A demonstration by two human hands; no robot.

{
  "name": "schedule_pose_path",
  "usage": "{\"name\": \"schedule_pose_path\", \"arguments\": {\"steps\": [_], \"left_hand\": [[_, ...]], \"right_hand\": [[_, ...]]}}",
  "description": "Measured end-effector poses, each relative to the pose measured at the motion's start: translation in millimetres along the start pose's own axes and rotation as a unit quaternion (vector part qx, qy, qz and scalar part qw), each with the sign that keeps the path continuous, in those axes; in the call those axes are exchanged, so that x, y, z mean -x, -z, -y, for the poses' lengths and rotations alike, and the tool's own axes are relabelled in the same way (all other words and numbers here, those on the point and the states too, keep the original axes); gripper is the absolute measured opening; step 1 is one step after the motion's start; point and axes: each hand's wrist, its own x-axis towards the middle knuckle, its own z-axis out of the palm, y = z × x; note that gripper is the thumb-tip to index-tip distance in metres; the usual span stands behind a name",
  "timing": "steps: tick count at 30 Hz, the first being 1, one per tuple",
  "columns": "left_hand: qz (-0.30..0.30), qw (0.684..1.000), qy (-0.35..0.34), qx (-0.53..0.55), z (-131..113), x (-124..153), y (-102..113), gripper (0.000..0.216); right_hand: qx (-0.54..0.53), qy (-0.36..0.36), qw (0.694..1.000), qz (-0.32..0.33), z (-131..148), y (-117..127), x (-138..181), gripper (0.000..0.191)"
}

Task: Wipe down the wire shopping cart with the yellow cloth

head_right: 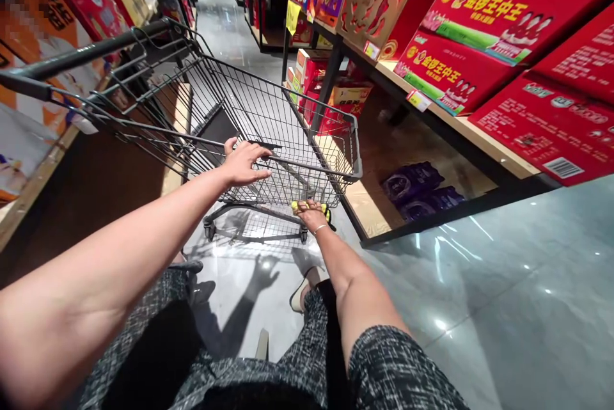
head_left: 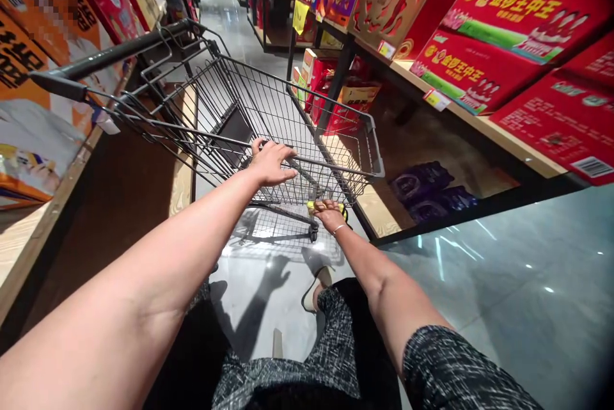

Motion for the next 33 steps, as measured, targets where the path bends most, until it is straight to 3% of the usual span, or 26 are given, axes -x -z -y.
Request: {"name": "schedule_pose_path", "arguments": {"steps": [4,10,13,16,21,23,25,28,33], "left_hand": [[-0.008,1.000,0.005,0.012,6.8,-3.8,-0.4,0.035],[-0.030,0.999,0.014,0.026,10.2,-4.9,-3.3,0.031],[-0.040,0.999,0.014,0.032,10.7,-1.3,-4.0,0.028],[-0.051,0.998,0.013,0.031,11.9,6.0,-4.2,0.026],[-0.059,0.998,0.002,0.020,15.4,15.7,-3.4,0.026],[-0.056,0.998,0.003,0.019,15.6,15.5,-3.1,0.027],[-0.050,0.999,0.006,0.017,14.8,14.0,-3.1,0.027],[-0.046,0.999,0.008,0.015,12.8,12.1,-4.0,0.029],[-0.059,0.998,0.007,0.015,8.9,12.4,-6.1,0.030]], "right_hand": [[0.013,0.015,0.998,-0.058,-4.4,23.5,-2.6,0.034],[0.035,0.009,0.968,-0.249,-30.2,101.2,4.4,0.040],[0.055,-0.018,0.944,-0.325,-39.6,124.3,10.7,0.043],[0.055,-0.012,0.947,-0.317,-36.3,109.8,18.2,0.044],[0.036,-0.022,0.989,-0.142,-19.7,31.4,38.9,0.034],[0.034,-0.031,0.993,-0.108,-15.7,8.5,46.9,0.027],[0.030,-0.028,0.994,-0.104,-14.1,2.8,50.7,0.025],[0.022,-0.020,0.987,-0.157,-16.1,31.3,46.0,0.036],[-0.016,-0.090,0.923,-0.373,-20.1,127.1,16.8,0.050]]}}
